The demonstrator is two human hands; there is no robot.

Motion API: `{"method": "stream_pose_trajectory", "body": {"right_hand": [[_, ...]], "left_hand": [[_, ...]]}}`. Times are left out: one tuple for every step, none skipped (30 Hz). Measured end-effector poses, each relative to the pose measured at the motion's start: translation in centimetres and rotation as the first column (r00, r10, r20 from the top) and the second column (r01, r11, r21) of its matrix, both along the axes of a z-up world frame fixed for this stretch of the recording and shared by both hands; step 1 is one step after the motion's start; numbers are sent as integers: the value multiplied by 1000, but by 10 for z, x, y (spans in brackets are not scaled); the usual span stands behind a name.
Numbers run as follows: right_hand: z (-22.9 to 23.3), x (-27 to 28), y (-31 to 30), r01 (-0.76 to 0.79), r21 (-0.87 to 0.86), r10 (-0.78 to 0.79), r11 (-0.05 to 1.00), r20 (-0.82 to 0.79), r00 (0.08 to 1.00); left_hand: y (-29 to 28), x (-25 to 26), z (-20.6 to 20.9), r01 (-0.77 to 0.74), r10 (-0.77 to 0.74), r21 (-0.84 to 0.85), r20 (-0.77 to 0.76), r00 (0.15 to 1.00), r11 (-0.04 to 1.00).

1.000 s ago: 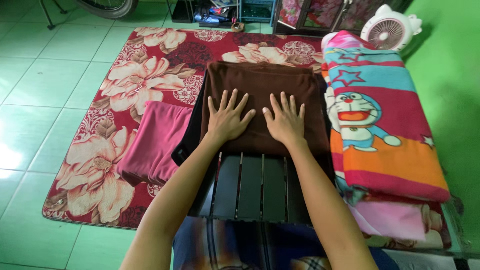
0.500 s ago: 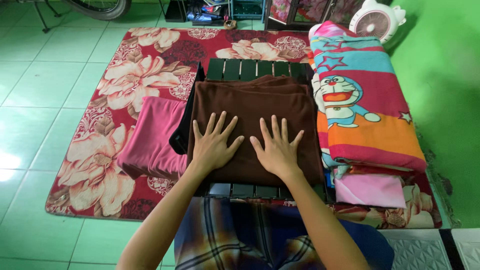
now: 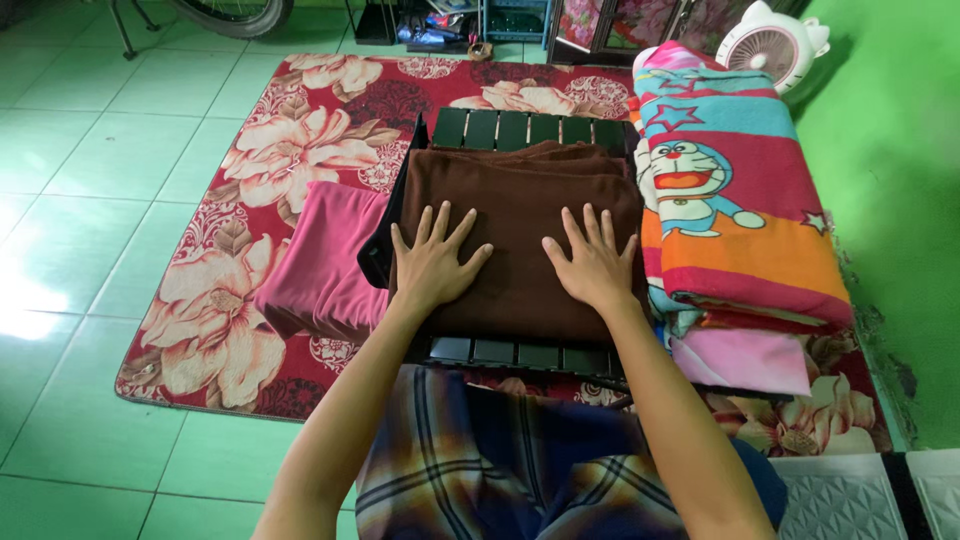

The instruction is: The person folds a brown towel and a pink towel on a low slatted table, smoothing and aligning each before stacking them. The person handles the towels one at a time and places the folded items into a growing stack.

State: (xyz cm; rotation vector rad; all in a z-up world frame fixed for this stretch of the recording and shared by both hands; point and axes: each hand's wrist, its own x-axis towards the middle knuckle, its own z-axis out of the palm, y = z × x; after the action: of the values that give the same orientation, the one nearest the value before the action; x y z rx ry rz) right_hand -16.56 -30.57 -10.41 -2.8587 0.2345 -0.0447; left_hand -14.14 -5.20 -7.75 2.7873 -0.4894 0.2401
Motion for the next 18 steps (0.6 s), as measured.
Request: {"method": "stream_pose_trajectory", "body": {"right_hand": [[-1,0,-1,-18,4,18,1000,10,1000],[-3,-1,-3,-37,7,37,999,21,999],[-6,-5,-4,-51,11,51,999,26,998],[-9,-8,-4,-54,-16,55,998,68,996],[-11,-9,-2,-59,-46,63,997,110,992],[-11,-10,0,-62,-77,73,995,151,986],[-11,-11,2,-56,-70,67,996,164,984],[-10,-12,3,-50,-63,61,997,176,982],[-9,-13,5,-45,-54,54,998,187,981],[-8,-13,6,-41,-50,50,998,187,981],[-6,-14,7,-36,-44,43,998,187,981],[-5,-14,7,-30,-39,37,999,188,981],[-3,-15,8,-32,-39,39,999,193,981],[-1,-14,9,-34,-39,41,999,197,980],[1,-15,8,-32,-39,40,999,199,979],[2,-16,8,-32,-27,36,999,199,979],[3,-16,8,-33,-16,36,999,200,979],[3,-17,9,-35,-4,35,999,201,979]], "left_hand": [[-1,1,4,-15,16,15,-37,999,1000],[-4,3,7,-30,33,31,-74,997,999],[-8,5,8,-41,46,47,-115,992,998],[-13,9,8,-45,60,112,-132,989,993],[-19,18,10,-52,78,173,-147,986,984],[-25,27,9,-57,96,234,-161,982,970],[-34,37,7,-28,57,203,-140,988,979],[-46,48,2,1,19,172,-118,993,985],[-58,60,-4,32,-18,143,-96,995,989],[-72,72,-12,93,-93,89,-1,996,992],[-88,85,-21,159,-163,43,99,982,986],[-103,98,-29,230,-226,4,200,953,973],[-117,111,-36,274,-265,-15,203,943,962],[-132,123,-40,318,-304,-35,205,930,948],[-147,133,-44,364,-346,-55,207,915,930],[-159,141,-46,379,-366,-83,142,920,921],[-170,147,-45,391,-384,-113,77,920,913],[-180,151,-43,400,-403,-143,12,915,905]]}}
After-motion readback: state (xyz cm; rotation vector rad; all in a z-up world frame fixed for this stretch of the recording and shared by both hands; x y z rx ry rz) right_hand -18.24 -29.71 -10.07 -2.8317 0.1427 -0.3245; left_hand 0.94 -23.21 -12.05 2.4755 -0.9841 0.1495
